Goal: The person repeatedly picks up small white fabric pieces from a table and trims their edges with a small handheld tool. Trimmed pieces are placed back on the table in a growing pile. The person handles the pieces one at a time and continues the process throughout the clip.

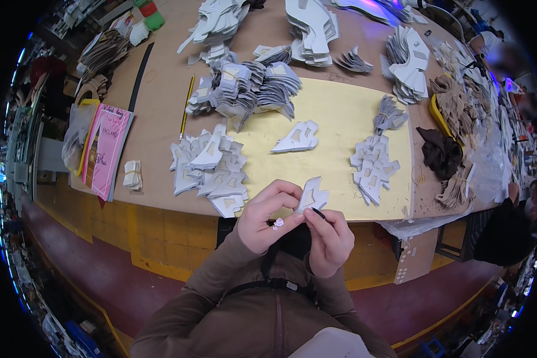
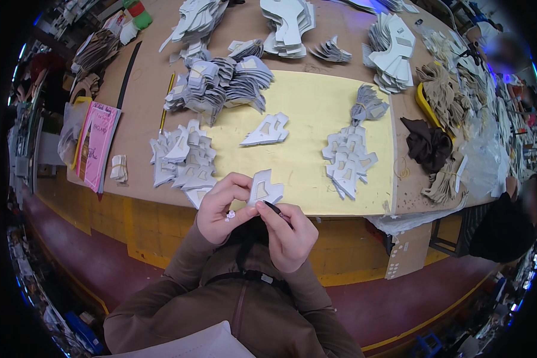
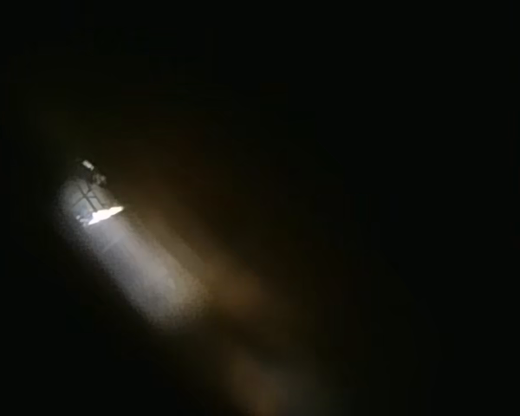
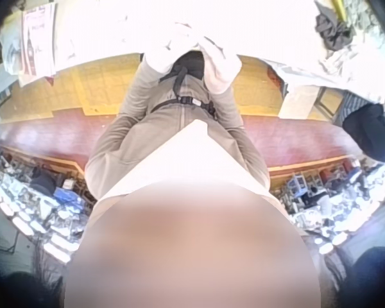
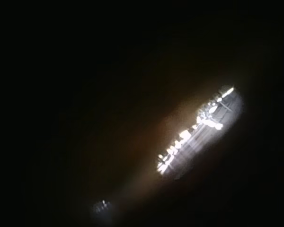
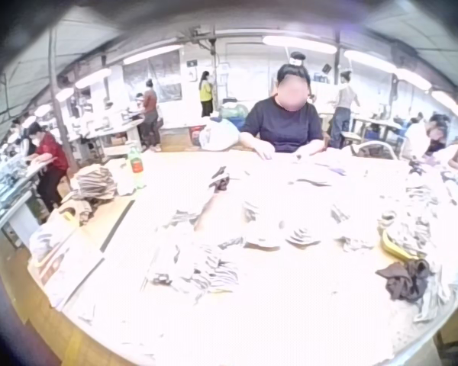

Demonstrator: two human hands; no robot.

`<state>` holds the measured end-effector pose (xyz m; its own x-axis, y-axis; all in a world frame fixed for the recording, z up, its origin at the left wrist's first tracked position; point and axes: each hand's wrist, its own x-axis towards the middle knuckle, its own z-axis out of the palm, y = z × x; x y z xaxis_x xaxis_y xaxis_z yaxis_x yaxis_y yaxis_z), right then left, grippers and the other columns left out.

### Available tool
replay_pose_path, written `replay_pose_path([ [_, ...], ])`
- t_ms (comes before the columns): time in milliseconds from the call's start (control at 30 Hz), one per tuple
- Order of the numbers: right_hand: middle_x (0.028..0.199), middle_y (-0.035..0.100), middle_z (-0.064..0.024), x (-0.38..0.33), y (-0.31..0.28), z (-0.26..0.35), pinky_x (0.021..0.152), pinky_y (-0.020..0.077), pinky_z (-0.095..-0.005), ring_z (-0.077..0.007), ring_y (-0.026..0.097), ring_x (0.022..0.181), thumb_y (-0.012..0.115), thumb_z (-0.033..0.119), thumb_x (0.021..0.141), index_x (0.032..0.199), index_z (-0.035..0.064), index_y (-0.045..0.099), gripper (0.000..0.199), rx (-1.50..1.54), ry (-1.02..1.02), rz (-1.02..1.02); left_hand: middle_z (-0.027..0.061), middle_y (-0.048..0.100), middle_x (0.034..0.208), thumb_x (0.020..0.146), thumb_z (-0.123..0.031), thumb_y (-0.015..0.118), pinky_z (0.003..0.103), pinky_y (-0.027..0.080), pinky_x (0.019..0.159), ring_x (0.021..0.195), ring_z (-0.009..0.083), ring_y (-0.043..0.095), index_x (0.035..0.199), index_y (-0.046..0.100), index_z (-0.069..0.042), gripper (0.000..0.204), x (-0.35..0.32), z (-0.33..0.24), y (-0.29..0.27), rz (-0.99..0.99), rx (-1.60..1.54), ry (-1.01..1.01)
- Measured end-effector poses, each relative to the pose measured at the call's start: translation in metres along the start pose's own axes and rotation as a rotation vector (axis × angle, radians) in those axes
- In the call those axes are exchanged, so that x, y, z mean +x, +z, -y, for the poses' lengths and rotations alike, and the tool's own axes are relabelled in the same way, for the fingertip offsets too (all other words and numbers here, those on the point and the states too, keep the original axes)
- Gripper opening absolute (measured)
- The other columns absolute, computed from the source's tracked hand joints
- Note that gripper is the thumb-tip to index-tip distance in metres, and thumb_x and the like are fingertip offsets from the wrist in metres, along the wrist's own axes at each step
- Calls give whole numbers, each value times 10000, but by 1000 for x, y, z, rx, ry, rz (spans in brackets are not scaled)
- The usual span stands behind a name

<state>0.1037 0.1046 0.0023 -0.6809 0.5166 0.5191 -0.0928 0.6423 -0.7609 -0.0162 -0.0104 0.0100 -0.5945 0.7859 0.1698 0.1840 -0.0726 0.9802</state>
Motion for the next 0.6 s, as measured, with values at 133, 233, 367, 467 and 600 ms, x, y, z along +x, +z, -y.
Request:
replay_pose_path([
  [133,841,597,-80,-2,-2,2,616,460,-250,-158,560,690,679,-71,830,1085,25,716,275,186,210,27,136,614,1114,911,-47,660,293,499,834,951,177,617,939,580,20,108,-1,4,7,-6,-218,-59],
  [233,844,595,-56,-5,-4,3,642,437,-232,-122,535,713,638,-48,885,1098,-18,688,221,395,404,33,132,614,1132,936,-20,628,287,512,860,982,133,606,956,566,35,85,-2,3,13,-29,-372,-124],
  [367,865,596,-43,-8,-8,1,628,385,-216,-96,496,723,607,-3,932,1144,-48,649,221,778,714,28,135,605,1151,942,2,609,291,503,890,1003,129,597,956,556,46,71,-2,2,14,-43,-455,-209],
  [467,879,599,-47,-6,-9,-4,609,352,-210,-90,480,716,604,20,942,1174,-47,629,243,1034,870,20,140,605,1139,929,10,615,293,487,878,997,137,590,935,549,36,71,-2,4,14,-69,-471,-273],
  [600,847,574,-59,-4,-10,-4,594,362,-212,-99,484,709,638,40,917,1108,-26,661,203,1149,905,-22,133,642,1057,899,9,632,296,501,829,961,171,630,929,572,29,70,2,12,12,-97,-97,-158],
])
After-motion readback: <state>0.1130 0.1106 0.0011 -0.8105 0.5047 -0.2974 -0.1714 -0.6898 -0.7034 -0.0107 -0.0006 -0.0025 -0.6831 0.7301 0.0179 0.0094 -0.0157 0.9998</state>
